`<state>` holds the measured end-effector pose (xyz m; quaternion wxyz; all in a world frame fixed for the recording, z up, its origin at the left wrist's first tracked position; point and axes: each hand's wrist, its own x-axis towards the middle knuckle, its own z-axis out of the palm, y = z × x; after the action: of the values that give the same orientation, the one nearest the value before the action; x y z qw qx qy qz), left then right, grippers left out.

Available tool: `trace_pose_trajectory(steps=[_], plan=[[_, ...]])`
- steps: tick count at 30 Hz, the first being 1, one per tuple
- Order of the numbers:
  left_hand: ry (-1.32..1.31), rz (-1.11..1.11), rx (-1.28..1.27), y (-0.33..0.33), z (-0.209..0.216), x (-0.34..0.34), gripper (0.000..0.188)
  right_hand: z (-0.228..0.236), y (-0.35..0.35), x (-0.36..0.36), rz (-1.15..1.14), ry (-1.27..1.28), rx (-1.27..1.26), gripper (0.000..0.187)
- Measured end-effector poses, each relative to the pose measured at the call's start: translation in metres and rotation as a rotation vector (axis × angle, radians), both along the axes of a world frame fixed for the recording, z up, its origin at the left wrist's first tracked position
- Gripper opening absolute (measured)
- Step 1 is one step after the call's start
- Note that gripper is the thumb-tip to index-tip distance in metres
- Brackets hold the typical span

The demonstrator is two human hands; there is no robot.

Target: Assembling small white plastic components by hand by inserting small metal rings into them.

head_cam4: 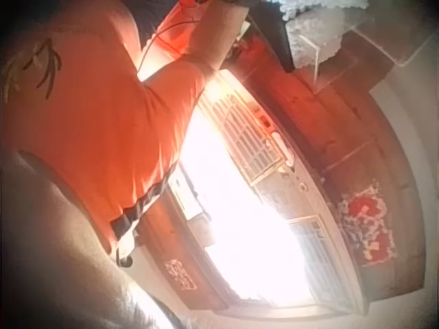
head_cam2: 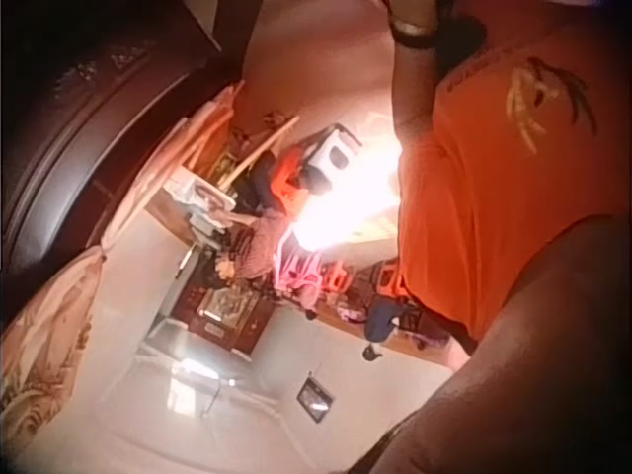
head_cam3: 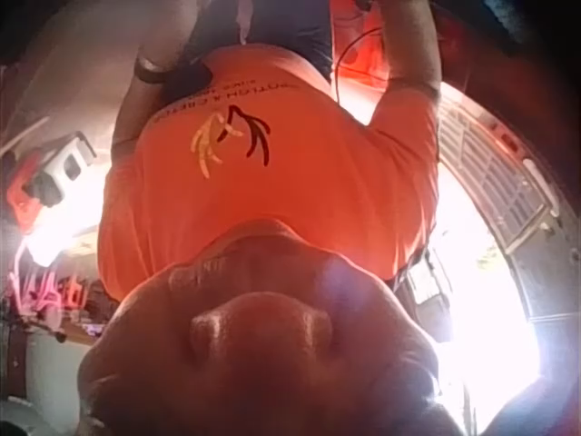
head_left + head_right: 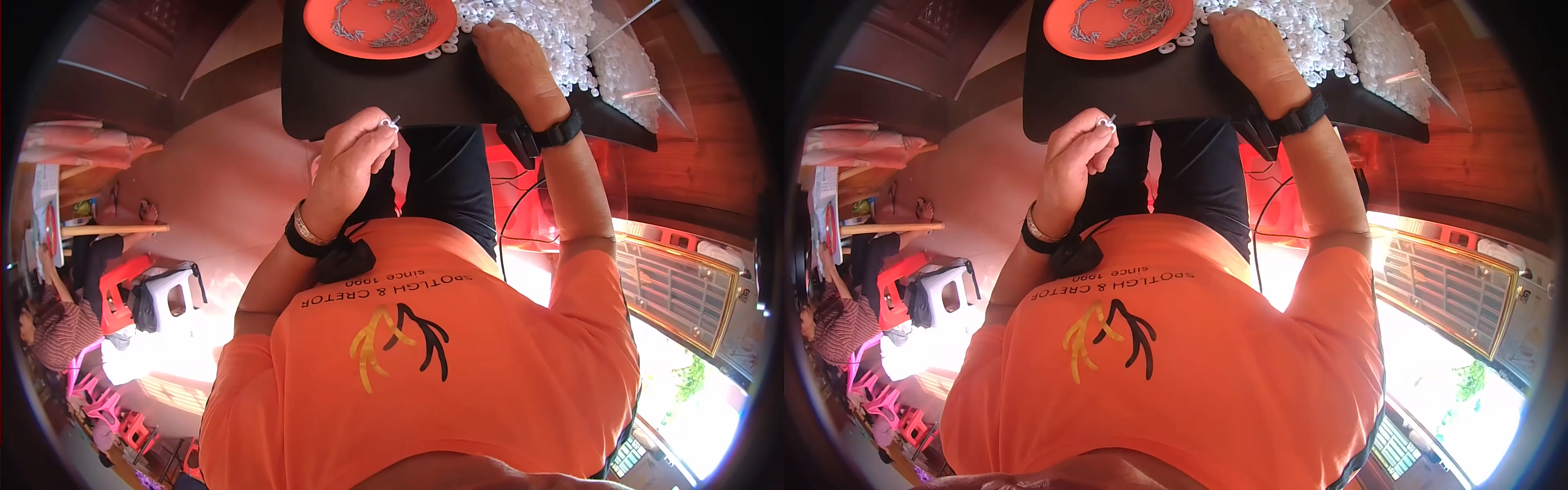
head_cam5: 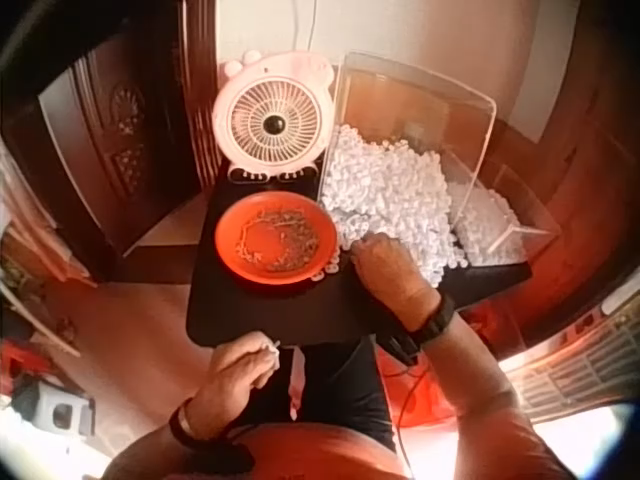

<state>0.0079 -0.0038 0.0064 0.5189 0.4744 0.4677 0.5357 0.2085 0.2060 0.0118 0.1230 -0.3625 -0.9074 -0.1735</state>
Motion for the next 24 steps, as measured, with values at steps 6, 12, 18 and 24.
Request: trace_pose_trajectory(steps=[6,12,18,24], plan=[[0.005,-0.008,0.001,-0.002,0.003,0.0,0.025,0.007,-0.002,0.003,0.069,0.126,-0.165,0.015],[-0.039,0.005,0.048,-0.002,0.002,0.002,0.024,0.023,-0.067,-0.01,0.16,1.082,-1.195,0.009],[-0.22,-0.003,0.06,0.003,-0.004,0.004,0.023,-0.001,-0.125,-0.052,0.287,1.443,-1.462,0.013],[-0.308,0.024,0.105,-0.001,-0.013,-0.001,0.024,-0.015,-0.139,-0.06,0.271,1.404,-1.404,0.013]])
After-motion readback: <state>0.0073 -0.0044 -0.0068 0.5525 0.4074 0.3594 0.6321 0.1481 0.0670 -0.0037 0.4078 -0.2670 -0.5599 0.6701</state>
